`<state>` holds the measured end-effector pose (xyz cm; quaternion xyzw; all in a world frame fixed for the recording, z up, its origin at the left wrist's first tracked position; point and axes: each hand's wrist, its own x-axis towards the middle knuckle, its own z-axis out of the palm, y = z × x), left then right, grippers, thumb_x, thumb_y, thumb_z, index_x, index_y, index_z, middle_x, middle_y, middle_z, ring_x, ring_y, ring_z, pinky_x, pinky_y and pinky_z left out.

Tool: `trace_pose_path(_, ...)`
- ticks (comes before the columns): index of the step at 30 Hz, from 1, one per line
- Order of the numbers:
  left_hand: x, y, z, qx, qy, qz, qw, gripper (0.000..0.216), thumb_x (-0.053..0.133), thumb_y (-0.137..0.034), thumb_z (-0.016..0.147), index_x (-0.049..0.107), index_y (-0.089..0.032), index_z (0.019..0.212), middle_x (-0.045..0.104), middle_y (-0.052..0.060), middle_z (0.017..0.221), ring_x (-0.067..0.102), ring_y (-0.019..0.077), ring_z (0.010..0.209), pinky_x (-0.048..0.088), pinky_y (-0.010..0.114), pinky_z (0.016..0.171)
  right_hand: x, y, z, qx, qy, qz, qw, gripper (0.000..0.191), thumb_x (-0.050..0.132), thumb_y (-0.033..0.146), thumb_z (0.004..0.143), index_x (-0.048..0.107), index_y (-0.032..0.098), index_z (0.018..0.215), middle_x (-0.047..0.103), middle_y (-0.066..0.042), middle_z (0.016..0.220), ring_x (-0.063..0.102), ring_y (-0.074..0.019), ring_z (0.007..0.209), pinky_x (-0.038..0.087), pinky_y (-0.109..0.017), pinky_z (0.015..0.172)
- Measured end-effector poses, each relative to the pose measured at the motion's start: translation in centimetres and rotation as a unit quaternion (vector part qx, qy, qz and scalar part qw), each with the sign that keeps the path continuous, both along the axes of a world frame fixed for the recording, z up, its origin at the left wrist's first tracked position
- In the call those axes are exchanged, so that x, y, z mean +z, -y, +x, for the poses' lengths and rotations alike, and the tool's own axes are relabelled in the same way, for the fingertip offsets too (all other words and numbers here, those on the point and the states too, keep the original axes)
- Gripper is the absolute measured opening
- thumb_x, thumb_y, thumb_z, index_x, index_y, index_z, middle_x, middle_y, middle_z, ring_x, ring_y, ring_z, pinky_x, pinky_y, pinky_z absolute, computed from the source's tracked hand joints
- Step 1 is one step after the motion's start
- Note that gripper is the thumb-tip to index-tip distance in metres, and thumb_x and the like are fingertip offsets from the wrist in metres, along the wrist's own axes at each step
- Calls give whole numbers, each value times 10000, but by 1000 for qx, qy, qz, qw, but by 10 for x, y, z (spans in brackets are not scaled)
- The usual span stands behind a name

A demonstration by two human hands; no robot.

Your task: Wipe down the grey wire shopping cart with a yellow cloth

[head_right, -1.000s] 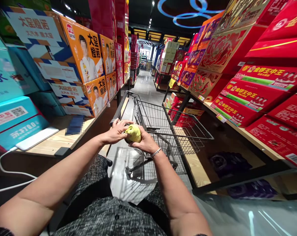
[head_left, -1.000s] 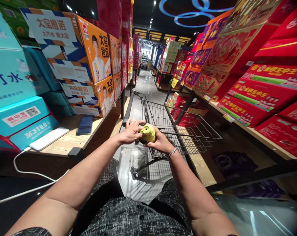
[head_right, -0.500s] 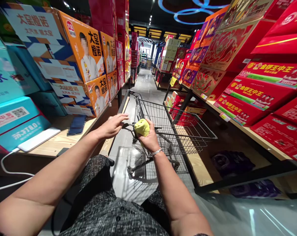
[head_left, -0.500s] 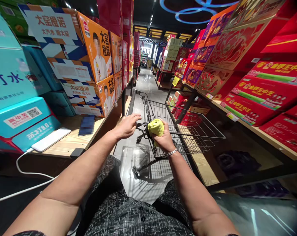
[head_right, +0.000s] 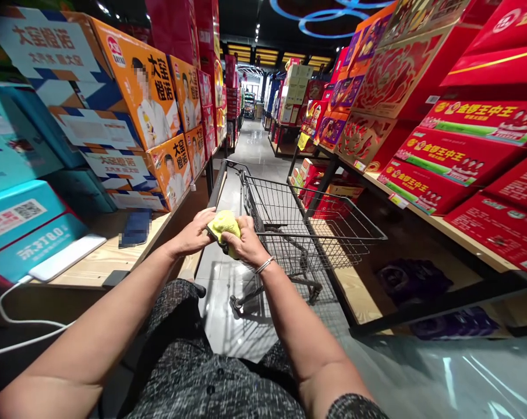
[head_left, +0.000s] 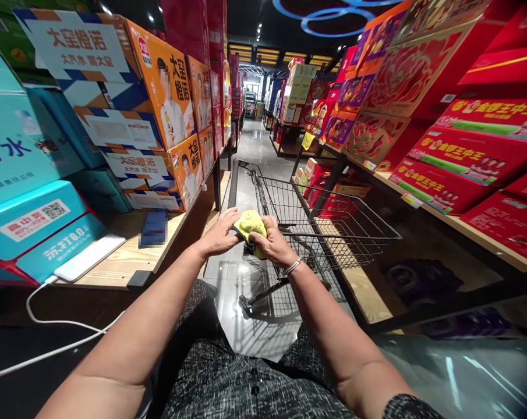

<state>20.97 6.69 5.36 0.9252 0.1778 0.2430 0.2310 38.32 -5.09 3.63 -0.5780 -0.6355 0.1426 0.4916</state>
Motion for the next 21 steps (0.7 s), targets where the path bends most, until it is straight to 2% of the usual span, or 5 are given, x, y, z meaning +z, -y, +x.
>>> trace_pose_path(5, 0, 8, 9, 88, 4, -2, 996, 607, 715, -414, 743, 616, -174, 1292, 558, 147, 1432, 385, 356, 1446, 316, 509, 1225, 4, 7, -4, 25, 88, 32, 995, 663, 312, 684, 983, 581, 211, 1363, 595, -111, 1199, 467, -254, 1223, 415, -458, 1120)
trace_pose_path(10, 6, 12, 16, 110, -9, -43, 993, 458, 726, -369, 701, 712, -205, 1128, 628, 91, 1317, 380, 350, 1443, 309, 498, 1234, 2, 11, -19, -96, 180, 42, 978, 1171, 720, 787, 678, 268, 178, 1571, 486, -198, 1394, 544, -328, 1158, 550, -452, 875)
trace_pose_path(12, 5, 14, 19, 108, -5, -61, 992, 239, 701, -348, 715, 755, -222, 911, 659, 55, 1219, 361, 346, 1449, 282, 492, 1249, -1, 8, -26, -162, 221, 50, 960, 1076, 744, 687, 736, 272, 176, 1557, 501, -212, 1379, 570, -322, 1079, 551, -416, 778)
trace_pose_path(15, 3, 17, 20, 104, -2, -75, 992, 135, 658, -316, 739, 744, -212, 725, 639, 43, 1221, 327, 337, 1459, 226, 483, 1272, -5, 1, -30, -220, 271, 53, 936, 656, 657, 524, 881, 466, 199, 1418, 569, -183, 1300, 578, -275, 954, 520, -355, 706)
trace_pose_path(21, 11, 13, 0, -10, -27, -51, 998, 211, 665, -359, 773, 750, -237, 922, 590, 48, 1372, 244, 328, 1518, 159, 519, 1272, 1, 6, -18, -249, 291, 10, 923, 345, 585, 311, 910, 622, 218, 1240, 563, -143, 1245, 576, -225, 855, 457, -307, 623)
